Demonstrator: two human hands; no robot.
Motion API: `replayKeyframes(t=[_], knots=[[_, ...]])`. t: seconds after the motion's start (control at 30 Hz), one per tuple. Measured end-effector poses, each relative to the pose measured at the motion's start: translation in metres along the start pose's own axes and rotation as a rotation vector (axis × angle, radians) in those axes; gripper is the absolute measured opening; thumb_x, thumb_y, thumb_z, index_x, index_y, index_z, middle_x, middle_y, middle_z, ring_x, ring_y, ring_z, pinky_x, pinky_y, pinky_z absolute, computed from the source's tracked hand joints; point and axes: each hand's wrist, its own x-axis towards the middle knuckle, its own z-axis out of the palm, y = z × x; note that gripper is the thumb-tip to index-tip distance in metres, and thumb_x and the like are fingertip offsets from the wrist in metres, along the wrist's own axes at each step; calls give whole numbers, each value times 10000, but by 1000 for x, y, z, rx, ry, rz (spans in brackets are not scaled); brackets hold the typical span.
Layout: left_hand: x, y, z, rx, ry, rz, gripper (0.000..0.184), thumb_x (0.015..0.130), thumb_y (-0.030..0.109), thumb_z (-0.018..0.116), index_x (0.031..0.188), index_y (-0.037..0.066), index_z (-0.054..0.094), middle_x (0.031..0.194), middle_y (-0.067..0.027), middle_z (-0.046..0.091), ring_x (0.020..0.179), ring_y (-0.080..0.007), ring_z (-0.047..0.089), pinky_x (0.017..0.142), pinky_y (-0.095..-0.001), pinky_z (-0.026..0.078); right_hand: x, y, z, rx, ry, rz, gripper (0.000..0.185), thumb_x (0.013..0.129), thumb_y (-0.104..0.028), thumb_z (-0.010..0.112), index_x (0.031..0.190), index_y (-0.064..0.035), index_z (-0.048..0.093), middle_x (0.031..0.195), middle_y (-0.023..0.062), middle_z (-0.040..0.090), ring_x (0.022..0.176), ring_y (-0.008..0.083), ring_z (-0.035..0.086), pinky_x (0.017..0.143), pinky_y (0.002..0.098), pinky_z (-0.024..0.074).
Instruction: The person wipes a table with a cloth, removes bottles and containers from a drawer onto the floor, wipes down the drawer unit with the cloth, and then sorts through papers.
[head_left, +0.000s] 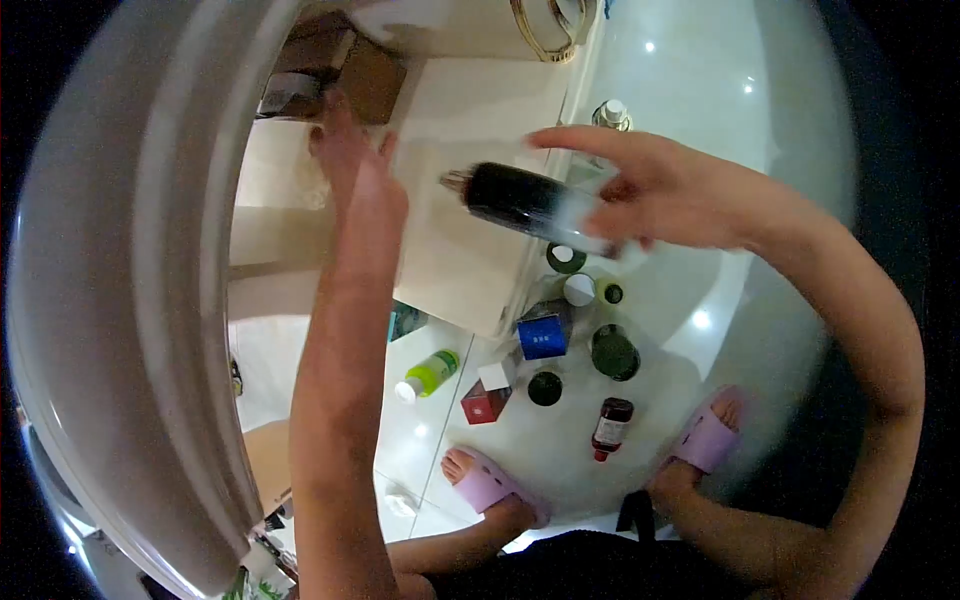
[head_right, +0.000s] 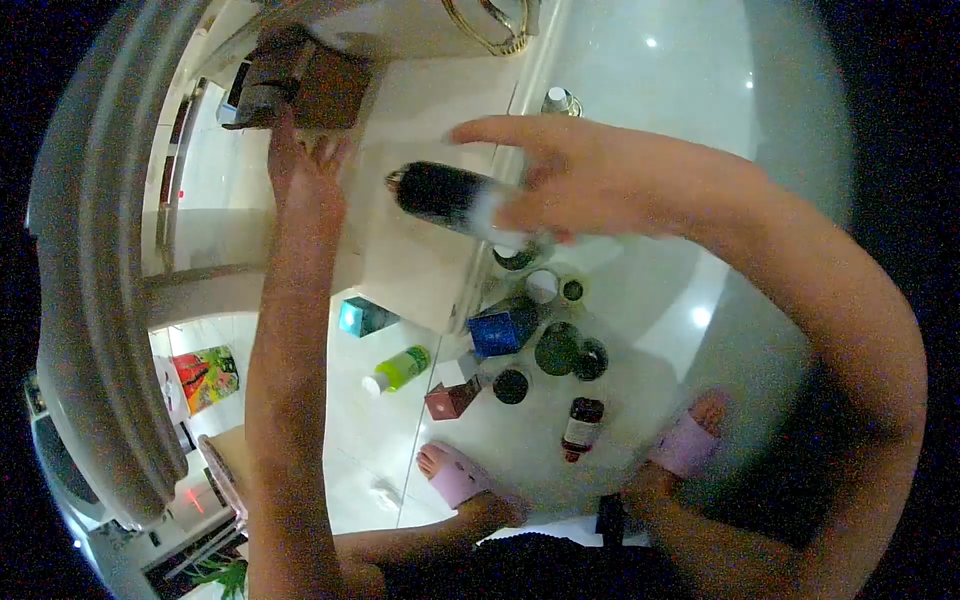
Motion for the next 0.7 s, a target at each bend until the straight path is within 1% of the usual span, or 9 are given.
replayKeyframes(t=[0.03,0.1,0.2,0.27,0.37,0.43,0.53,0.63,0.7], knots=[[18,3,12,-28,75,6,646,861,379,600,1350,86,295,1322,-106,389,1121,-267,466,908,-465,452,-24,-1,-7,75,0,83,750,788,-144,652,1428,-130,261,805,112,656,649,139,596,557,250,468],[84,-15,5,-224,-232,51,645,848,426,599,1314,62,340,1277,-82,444,1091,-272,495,848,-482,476,-58,10,-12,138,10,162,864,755,-152,698,1455,-125,192,814,108,658,659,147,601,565,252,473],[83,11,20,-145,11,-218,641,834,447,605,1290,61,373,1246,-93,478,1062,-278,517,810,-480,492,-73,42,-6,691,23,-130,977,679,-207,771,1449,-66,186,1010,121,627,824,169,608,697,293,512],[93,6,15,-114,63,-252,587,840,376,578,1279,42,379,1241,-115,471,1063,-293,514,794,-477,510,-63,49,-16,659,52,-115,976,626,-191,771,1427,-55,231,1074,120,605,876,183,607,784,322,506],[101,-1,2,-102,97,-249,510,848,270,537,1262,13,387,1234,-147,461,1064,-316,509,770,-473,535,-49,59,-33,509,469,-286,766,624,-130,720,1309,-53,386,1091,117,611,1111,241,567,986,350,419],[100,-3,-1,-97,113,-229,462,854,200,510,1251,-6,393,1230,-168,454,1065,-331,506,753,-470,553,-36,81,-57,344,657,-346,678,662,-122,691,1280,-72,415,1195,145,580,1136,233,550,987,355,413],[79,-12,-4,-70,134,-180,399,862,94,470,1234,-35,402,1222,-200,444,1066,-353,501,729,-466,579,-18,122,-84,137,825,-242,526,725,-11,642,1222,-66,476,1155,103,581,1174,203,514,973,336,410],[35,-12,-8,-41,141,-138,365,868,23,443,1223,-54,407,1218,-222,437,1067,-368,498,713,-463,596,7,177,-92,216,801,-192,556,673,62,657,1197,-70,524,1151,59,585,1092,184,546,943,318,428],[-7,-3,-11,186,40,-105,391,863,44,460,1239,-48,404,1204,-202,447,1004,-316,550,686,-384,602,20,201,-84,201,820,-110,547,671,71,640,1192,-65,543,1136,41,588,1063,162,545,935,296,417]])
